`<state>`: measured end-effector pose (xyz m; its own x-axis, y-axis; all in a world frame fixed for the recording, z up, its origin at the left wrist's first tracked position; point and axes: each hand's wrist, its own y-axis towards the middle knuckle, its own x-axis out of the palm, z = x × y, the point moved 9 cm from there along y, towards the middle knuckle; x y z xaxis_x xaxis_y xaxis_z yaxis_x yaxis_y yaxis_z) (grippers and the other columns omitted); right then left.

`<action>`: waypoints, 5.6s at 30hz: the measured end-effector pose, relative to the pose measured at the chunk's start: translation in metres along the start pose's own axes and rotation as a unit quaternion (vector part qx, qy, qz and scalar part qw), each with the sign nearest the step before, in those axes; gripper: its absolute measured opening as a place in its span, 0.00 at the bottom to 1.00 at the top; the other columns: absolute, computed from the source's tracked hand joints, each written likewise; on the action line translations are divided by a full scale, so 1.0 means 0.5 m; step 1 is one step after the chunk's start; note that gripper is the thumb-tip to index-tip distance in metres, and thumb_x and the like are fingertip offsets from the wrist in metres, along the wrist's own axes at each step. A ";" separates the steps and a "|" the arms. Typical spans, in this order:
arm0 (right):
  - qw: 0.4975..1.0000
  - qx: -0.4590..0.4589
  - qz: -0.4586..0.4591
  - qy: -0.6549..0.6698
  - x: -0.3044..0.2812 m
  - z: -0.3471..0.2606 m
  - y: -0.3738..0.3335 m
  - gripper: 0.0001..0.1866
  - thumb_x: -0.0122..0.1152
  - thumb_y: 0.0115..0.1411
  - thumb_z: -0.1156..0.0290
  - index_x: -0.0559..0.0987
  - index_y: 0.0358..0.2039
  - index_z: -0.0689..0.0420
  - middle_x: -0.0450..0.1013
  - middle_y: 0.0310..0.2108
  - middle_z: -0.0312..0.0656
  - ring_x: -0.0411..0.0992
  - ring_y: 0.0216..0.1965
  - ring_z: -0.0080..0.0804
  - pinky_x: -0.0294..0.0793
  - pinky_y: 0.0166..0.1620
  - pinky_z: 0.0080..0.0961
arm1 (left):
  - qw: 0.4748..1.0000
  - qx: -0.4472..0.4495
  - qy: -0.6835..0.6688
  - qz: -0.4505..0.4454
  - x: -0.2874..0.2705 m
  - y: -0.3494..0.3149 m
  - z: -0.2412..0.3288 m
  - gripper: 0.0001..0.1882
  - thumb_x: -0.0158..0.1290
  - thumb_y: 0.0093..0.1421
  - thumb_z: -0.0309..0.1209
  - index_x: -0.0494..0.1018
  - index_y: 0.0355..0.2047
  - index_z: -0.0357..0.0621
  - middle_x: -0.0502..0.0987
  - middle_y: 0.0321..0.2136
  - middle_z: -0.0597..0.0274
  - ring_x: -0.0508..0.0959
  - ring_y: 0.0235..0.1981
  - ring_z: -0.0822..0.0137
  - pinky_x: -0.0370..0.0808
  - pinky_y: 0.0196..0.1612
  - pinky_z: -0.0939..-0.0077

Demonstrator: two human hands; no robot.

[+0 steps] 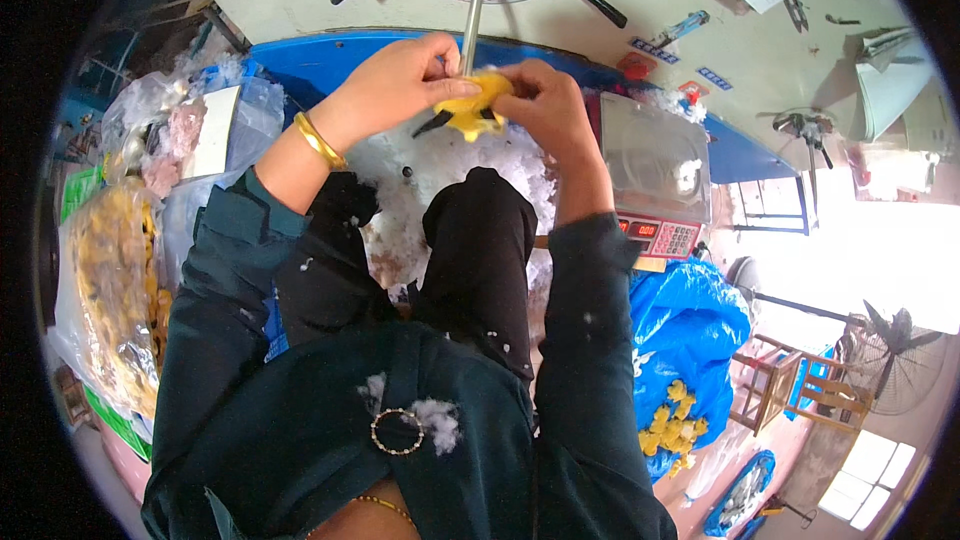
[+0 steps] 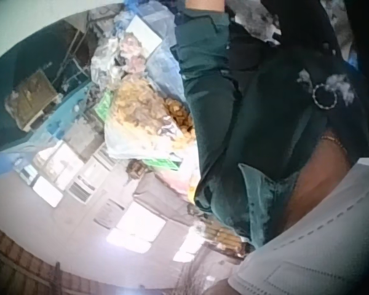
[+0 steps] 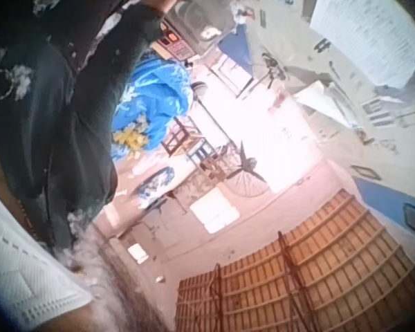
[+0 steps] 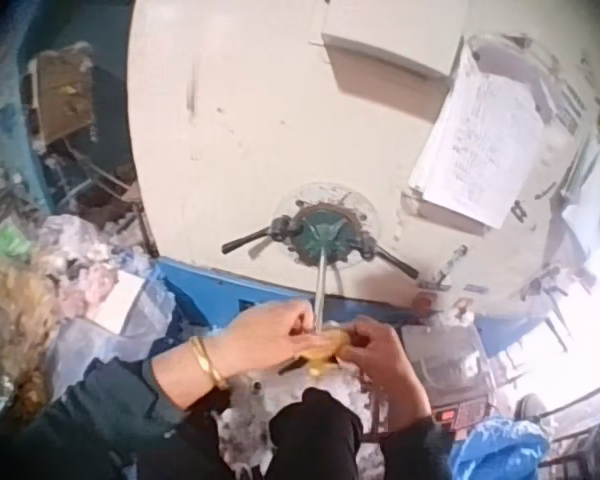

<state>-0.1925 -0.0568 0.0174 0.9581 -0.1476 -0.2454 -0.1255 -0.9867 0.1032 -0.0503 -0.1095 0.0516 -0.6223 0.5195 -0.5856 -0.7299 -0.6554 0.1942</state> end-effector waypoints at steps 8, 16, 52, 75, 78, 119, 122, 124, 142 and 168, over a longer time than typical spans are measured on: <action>0.879 -0.216 0.273 -0.326 0.082 -0.099 -0.212 0.12 0.70 0.45 0.73 0.72 0.24 0.55 0.66 0.17 0.35 0.64 0.15 0.32 0.65 0.20 0.26 | 0.998 -0.053 0.014 -0.033 0.020 -0.009 -0.028 0.27 0.55 0.56 0.53 0.72 0.20 0.38 0.74 0.18 0.55 0.74 0.19 0.60 0.68 0.23 0.70; 0.866 -0.163 0.288 -0.374 0.149 -0.101 -0.143 0.19 0.71 0.47 0.59 0.69 0.24 0.56 0.70 0.17 0.42 0.71 0.18 0.42 0.68 0.22 0.33 | 1.000 0.015 -0.019 -0.003 0.003 -0.002 -0.010 0.25 0.57 0.58 0.47 0.71 0.15 0.39 0.63 0.08 0.67 0.62 0.10 0.78 0.57 0.15 0.82; 0.919 0.016 0.373 0.126 0.090 0.027 -0.070 0.22 0.48 0.66 0.62 0.70 0.19 0.64 0.68 0.18 0.37 0.64 0.21 0.19 0.65 0.24 0.25 | 0.982 0.044 0.134 0.124 -0.019 -0.150 0.013 0.19 0.60 0.52 0.35 0.72 0.41 0.37 0.76 0.30 0.53 0.77 0.29 0.55 0.73 0.31 0.68; 0.817 0.209 0.000 0.537 0.162 0.060 -0.009 0.19 0.41 0.67 0.61 0.71 0.48 0.63 0.76 0.38 0.49 0.77 0.37 0.41 0.78 0.42 0.35 | 0.898 -0.246 -0.364 -0.008 0.071 -0.166 -0.048 0.24 0.53 0.61 0.49 0.75 0.27 0.36 0.75 0.18 0.63 0.76 0.19 0.76 0.71 0.22 0.86; 0.856 0.207 0.002 0.474 0.151 0.068 -0.011 0.19 0.43 0.68 0.62 0.71 0.49 0.63 0.75 0.39 0.47 0.77 0.38 0.37 0.78 0.41 0.31 | 0.949 -0.194 -0.244 -0.039 0.070 -0.153 -0.021 0.26 0.54 0.59 0.51 0.76 0.32 0.35 0.76 0.17 0.63 0.77 0.16 0.74 0.72 0.20 0.83; 0.970 0.138 0.141 0.140 0.055 0.071 0.049 0.18 0.50 0.60 0.65 0.78 0.37 0.69 0.77 0.30 0.50 0.76 0.33 0.33 0.73 0.36 0.31 | 0.674 -0.365 -0.627 -0.141 0.140 -0.172 -0.025 0.12 0.55 0.60 0.38 0.68 0.27 0.45 0.67 0.17 0.67 0.64 0.13 0.78 0.56 0.12 0.90; 0.969 0.146 0.137 0.144 0.054 0.037 0.087 0.16 0.50 0.60 0.68 0.77 0.35 0.72 0.76 0.30 0.50 0.76 0.33 0.34 0.75 0.33 0.32 | 0.705 -0.376 -0.590 -0.119 0.108 -0.115 -0.080 0.13 0.53 0.61 0.40 0.67 0.27 0.45 0.62 0.14 0.72 0.58 0.10 0.83 0.51 0.11 0.90; 0.970 0.167 0.162 0.077 0.033 0.031 0.147 0.16 0.49 0.60 0.70 0.77 0.34 0.73 0.76 0.30 0.50 0.77 0.32 0.36 0.76 0.31 0.34 | 0.672 -0.372 -0.629 -0.122 0.104 -0.053 -0.070 0.14 0.54 0.61 0.39 0.64 0.24 0.48 0.60 0.14 0.75 0.56 0.10 0.84 0.49 0.11 0.92; 0.919 0.077 0.285 0.263 0.061 0.016 0.067 0.15 0.43 0.62 0.68 0.72 0.39 0.68 0.74 0.33 0.46 0.76 0.31 0.33 0.76 0.34 0.27 | 0.803 -0.228 -0.548 -0.046 0.044 0.010 -0.192 0.10 0.56 0.60 0.34 0.71 0.29 0.40 0.68 0.17 0.72 0.60 0.13 0.82 0.54 0.14 0.88; 0.966 0.074 -0.140 0.204 0.128 0.055 0.107 0.14 0.54 0.59 0.65 0.76 0.41 0.61 0.76 0.38 0.43 0.76 0.37 0.34 0.77 0.43 0.32 | 0.589 -0.340 -0.721 -0.135 0.120 -0.122 -0.029 0.26 0.56 0.58 0.34 0.64 0.55 0.43 0.72 0.50 0.50 0.77 0.48 0.51 0.78 0.43 0.48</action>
<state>-0.1449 -0.1212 -0.0193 0.9775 0.1366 0.1604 0.1477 -0.9872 -0.0594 -0.0393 -0.0465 -0.0069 -0.4603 0.2586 0.8493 -0.8804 -0.2561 -0.3992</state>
